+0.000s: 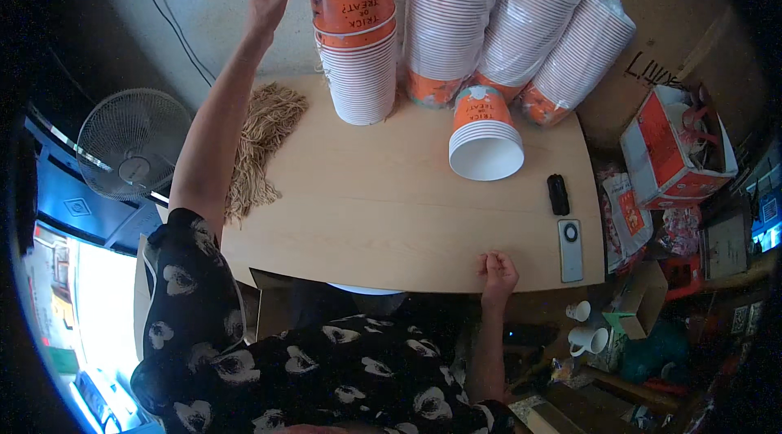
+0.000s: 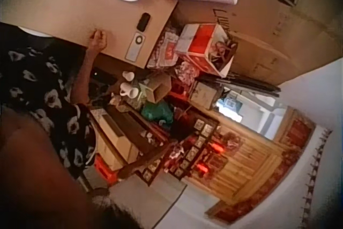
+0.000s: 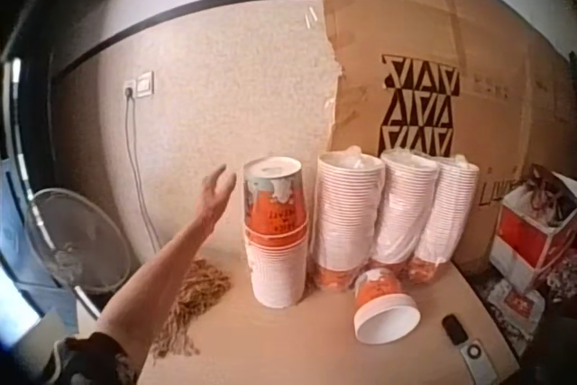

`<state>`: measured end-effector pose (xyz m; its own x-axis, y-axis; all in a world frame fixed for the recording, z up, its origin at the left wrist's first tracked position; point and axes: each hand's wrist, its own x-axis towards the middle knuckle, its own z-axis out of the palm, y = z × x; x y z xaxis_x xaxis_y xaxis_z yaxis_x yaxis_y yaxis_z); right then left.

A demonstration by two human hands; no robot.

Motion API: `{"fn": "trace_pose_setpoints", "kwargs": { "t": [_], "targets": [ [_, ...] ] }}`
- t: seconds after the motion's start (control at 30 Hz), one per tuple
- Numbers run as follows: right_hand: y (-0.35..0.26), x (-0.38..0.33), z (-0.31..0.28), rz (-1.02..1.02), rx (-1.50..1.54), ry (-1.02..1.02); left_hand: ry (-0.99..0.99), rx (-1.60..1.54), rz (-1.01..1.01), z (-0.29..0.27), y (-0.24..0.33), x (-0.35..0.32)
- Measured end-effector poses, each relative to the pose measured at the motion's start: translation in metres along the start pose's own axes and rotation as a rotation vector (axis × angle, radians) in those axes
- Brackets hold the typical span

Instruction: Attaching string handles to paper buckets and stacking them for packaging.

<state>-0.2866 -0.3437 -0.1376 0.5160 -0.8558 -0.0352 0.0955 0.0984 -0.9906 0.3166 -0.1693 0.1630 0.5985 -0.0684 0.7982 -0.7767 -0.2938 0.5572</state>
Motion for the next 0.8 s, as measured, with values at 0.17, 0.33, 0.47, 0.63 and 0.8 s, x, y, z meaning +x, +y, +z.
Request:
{"fn": "trace_pose_setpoints", "kwargs": {
  "t": [0.17,0.33,0.47,0.63,0.8],
  "targets": [
    [0.002,-0.004,-0.004,-0.024,-0.036,0.006,-0.413,-0.217,-0.040,0.021,0.089,-0.005],
    [-0.002,-0.007,0.001,-0.007,-0.103,0.040,-0.305,-0.210,0.014,0.043,0.082,-0.035],
    [-0.001,0.012,0.009,0.053,-0.197,-0.059,-0.335,0.079,0.215,0.027,0.054,-0.019],
    [-0.060,0.055,0.044,-0.105,-0.224,-0.035,-0.299,-0.026,0.680,0.067,0.115,-0.122],
    [-0.094,0.120,0.085,-0.084,0.086,-0.086,-0.707,-0.386,0.366,0.134,0.173,-0.256]
  ]
}}
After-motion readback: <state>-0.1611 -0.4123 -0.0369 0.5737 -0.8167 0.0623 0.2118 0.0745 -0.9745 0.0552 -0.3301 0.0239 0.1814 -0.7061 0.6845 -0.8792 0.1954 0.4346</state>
